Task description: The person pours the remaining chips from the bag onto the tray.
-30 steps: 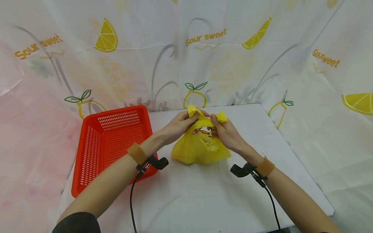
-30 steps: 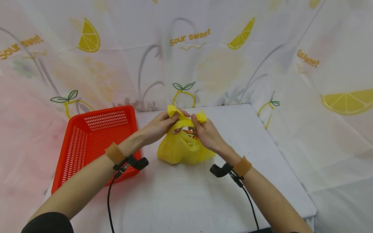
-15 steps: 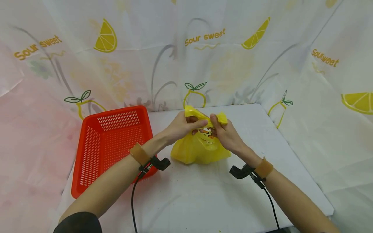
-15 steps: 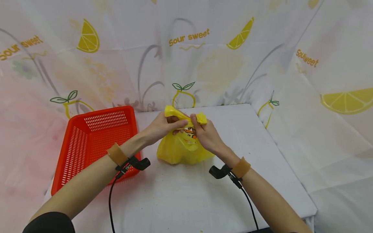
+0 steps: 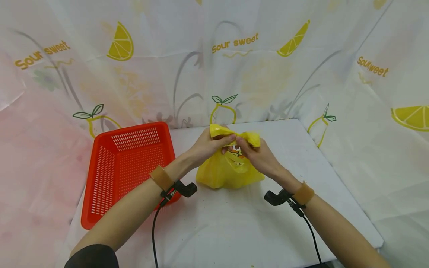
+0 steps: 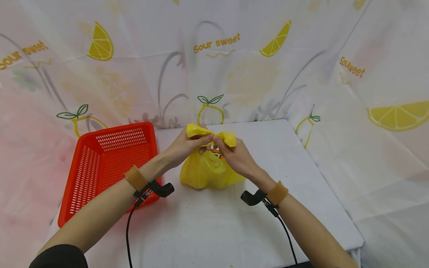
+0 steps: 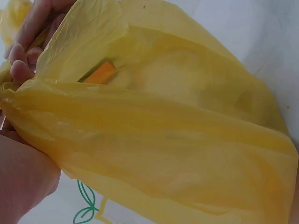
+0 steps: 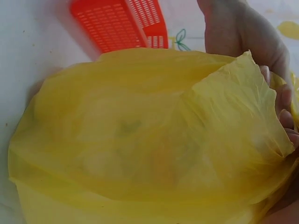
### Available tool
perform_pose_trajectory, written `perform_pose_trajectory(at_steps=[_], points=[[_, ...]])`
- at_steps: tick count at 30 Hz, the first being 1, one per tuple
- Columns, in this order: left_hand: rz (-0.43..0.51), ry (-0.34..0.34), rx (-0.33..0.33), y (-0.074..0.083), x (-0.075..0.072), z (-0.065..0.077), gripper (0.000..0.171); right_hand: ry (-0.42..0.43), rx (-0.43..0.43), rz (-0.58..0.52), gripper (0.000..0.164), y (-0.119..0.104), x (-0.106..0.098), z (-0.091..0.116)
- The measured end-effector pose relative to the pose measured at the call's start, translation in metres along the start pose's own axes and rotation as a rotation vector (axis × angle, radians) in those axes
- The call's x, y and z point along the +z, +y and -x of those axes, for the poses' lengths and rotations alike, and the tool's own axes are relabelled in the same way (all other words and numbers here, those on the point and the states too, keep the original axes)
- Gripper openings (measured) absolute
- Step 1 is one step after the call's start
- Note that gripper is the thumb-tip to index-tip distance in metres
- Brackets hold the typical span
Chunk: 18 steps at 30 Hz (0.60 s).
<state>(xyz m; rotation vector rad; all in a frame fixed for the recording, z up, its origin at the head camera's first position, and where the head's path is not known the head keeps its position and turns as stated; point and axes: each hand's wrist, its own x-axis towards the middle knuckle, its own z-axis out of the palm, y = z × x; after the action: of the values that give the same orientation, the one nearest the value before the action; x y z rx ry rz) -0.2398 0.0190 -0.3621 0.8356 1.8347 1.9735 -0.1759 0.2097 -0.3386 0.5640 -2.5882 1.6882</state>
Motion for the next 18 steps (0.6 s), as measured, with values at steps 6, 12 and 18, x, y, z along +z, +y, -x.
perform_pose_trajectory(at_steps=[6, 12, 18], points=[[-0.007, 0.001, -0.009, 0.0016, 0.0017, 0.0011, 0.026, 0.024, -0.024, -0.011, 0.028, 0.0012, 0.001, -0.0013], [-0.053, 0.005, -0.034, 0.004, 0.0003, 0.0025, 0.028, 0.043, -0.038, 0.067, 0.031, -0.0043, 0.0012, -0.001], [-0.022, -0.042, -0.078, 0.0056, -0.0043, 0.0049, 0.032, 0.042, -0.043, 0.011, 0.03, -0.0016, -0.0003, -0.0028]])
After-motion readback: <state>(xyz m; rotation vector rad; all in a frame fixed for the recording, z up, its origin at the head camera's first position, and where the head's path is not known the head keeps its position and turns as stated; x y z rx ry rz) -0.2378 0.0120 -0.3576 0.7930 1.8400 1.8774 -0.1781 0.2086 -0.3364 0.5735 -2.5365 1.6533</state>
